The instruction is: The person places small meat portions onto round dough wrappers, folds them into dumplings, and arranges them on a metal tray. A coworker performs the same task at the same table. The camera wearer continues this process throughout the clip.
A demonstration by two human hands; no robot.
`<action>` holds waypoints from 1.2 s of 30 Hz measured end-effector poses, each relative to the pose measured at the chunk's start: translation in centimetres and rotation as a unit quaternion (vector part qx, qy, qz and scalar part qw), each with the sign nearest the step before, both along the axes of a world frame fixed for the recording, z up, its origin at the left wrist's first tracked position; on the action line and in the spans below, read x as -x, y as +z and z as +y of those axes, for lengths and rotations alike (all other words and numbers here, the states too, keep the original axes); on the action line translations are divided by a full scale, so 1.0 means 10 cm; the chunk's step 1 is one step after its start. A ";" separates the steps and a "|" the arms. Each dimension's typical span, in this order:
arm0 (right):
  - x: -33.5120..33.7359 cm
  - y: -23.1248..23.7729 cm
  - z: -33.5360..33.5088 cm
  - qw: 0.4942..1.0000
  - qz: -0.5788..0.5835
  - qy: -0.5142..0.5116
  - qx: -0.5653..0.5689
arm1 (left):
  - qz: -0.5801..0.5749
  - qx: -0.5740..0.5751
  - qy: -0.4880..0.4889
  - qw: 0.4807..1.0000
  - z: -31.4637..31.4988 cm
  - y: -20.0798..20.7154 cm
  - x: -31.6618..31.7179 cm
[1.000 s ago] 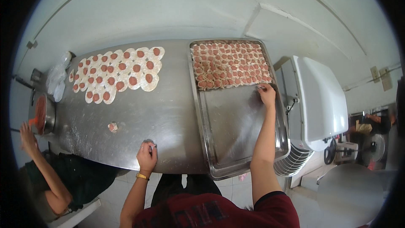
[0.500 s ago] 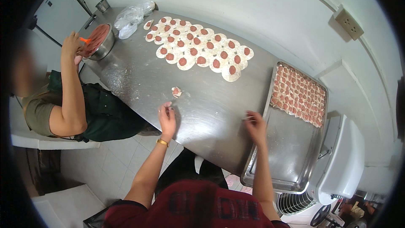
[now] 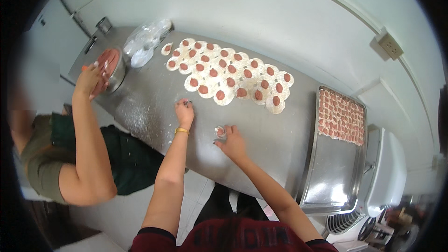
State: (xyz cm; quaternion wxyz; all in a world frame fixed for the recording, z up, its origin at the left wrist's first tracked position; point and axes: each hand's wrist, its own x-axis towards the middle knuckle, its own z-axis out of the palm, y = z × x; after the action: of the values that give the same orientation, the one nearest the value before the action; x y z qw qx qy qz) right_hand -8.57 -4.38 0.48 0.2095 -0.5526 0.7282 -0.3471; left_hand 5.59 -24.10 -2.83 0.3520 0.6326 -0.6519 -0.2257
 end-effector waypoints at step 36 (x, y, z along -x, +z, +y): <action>2.82 -0.34 1.61 0.887 -0.005 -0.446 0.120 | 0.586 -0.398 -0.091 0.700 2.13 0.40 0.09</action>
State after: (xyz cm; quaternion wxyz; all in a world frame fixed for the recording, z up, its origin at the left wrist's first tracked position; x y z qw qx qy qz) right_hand -36.74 11.76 -2.90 -0.0322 -0.1885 0.8498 -0.4912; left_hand 4.65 -2.82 1.15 0.3562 0.3919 -0.2180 -0.8198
